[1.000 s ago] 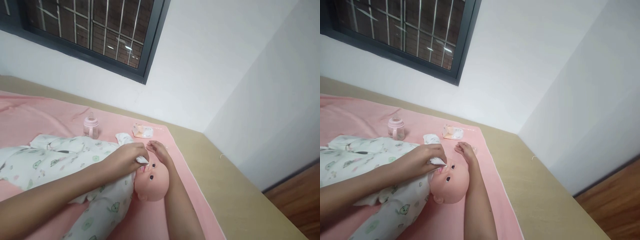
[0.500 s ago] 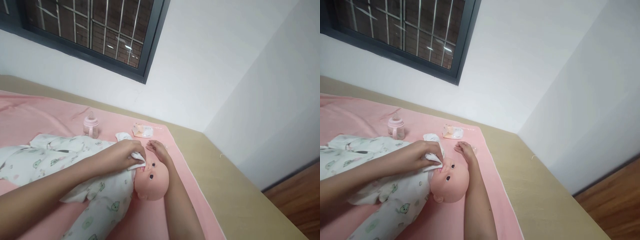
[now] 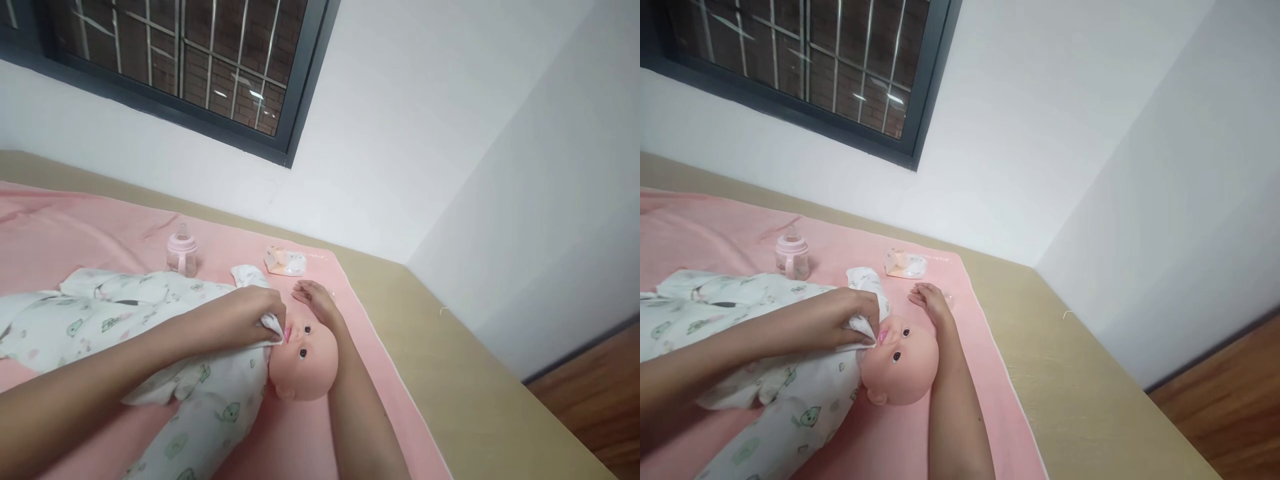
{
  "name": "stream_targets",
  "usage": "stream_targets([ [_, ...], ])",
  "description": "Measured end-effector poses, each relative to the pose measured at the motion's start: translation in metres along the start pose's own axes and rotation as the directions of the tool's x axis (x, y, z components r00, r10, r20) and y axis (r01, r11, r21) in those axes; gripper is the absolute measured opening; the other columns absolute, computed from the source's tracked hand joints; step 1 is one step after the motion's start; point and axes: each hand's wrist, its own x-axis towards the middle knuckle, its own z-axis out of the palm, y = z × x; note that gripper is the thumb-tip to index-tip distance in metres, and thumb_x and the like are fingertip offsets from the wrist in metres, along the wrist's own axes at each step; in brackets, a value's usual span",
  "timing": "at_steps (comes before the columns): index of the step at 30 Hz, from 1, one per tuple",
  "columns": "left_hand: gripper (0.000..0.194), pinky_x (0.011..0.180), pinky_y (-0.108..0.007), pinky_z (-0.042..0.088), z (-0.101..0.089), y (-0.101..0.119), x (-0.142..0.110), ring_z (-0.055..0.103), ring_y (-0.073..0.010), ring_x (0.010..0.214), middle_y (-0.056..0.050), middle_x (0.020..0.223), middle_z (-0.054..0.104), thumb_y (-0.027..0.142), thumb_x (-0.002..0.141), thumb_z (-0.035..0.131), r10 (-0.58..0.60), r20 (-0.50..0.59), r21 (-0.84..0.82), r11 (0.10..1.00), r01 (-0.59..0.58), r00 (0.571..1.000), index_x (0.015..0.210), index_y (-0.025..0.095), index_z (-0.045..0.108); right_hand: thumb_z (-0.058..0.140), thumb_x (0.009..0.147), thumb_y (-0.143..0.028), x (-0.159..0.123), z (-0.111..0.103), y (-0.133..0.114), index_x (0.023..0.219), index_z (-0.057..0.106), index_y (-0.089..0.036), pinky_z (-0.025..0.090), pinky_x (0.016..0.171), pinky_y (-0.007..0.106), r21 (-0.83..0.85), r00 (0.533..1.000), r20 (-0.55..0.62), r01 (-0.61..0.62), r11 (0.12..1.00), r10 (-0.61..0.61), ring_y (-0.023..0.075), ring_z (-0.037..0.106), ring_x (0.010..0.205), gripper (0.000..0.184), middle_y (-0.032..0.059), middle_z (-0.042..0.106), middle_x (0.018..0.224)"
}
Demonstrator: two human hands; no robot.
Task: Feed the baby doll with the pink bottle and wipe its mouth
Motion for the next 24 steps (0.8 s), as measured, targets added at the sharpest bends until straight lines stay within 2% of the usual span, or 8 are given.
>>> stream_targets([
  [12, 0.016, 0.067, -0.026, 0.040, 0.003, -0.006, 0.004, 0.061, -0.0206, 0.082, -0.001, 0.087, 0.066, 0.017, 0.079, 0.053, -0.013, -0.048, 0.063, 0.998, 0.016, 0.999, 0.083, 0.021, 0.068, 0.069, 0.074, -0.023, 0.002, -0.001, 0.002, 0.079, 0.064, -0.017, 0.054, 0.093, 0.035, -0.022, 1.000, -0.010, -0.001, 1.000, 0.000, 0.0165, 0.065, 0.085, 0.009, 0.0037, 0.066, 0.076],
  [18, 0.017, 0.071, -0.027, 0.041, 0.008, -0.011, 0.007, 0.061, -0.0203, 0.085, -0.001, 0.090, 0.067, 0.019, 0.080, 0.051, 0.011, -0.085, 0.047, 0.999, -0.007, 0.996, 0.085, 0.022, 0.067, 0.064, 0.077, -0.021, 0.003, 0.000, 0.002, 0.079, 0.065, -0.017, 0.052, 0.095, 0.035, -0.039, 1.000, -0.016, -0.003, 0.999, 0.002, 0.0166, 0.066, 0.084, 0.005, 0.0050, 0.066, 0.079],
  [24, 0.017, 0.072, -0.029, 0.042, 0.011, -0.013, 0.008, 0.061, -0.0204, 0.085, -0.002, 0.091, 0.066, 0.023, 0.082, 0.051, -0.023, -0.121, 0.023, 0.999, 0.026, 0.992, 0.086, 0.022, 0.067, 0.064, 0.076, -0.020, 0.002, 0.000, 0.001, 0.078, 0.064, -0.017, 0.051, 0.095, 0.034, -0.046, 1.000, -0.017, 0.001, 0.999, -0.002, 0.0164, 0.065, 0.085, 0.004, 0.0050, 0.066, 0.080],
])
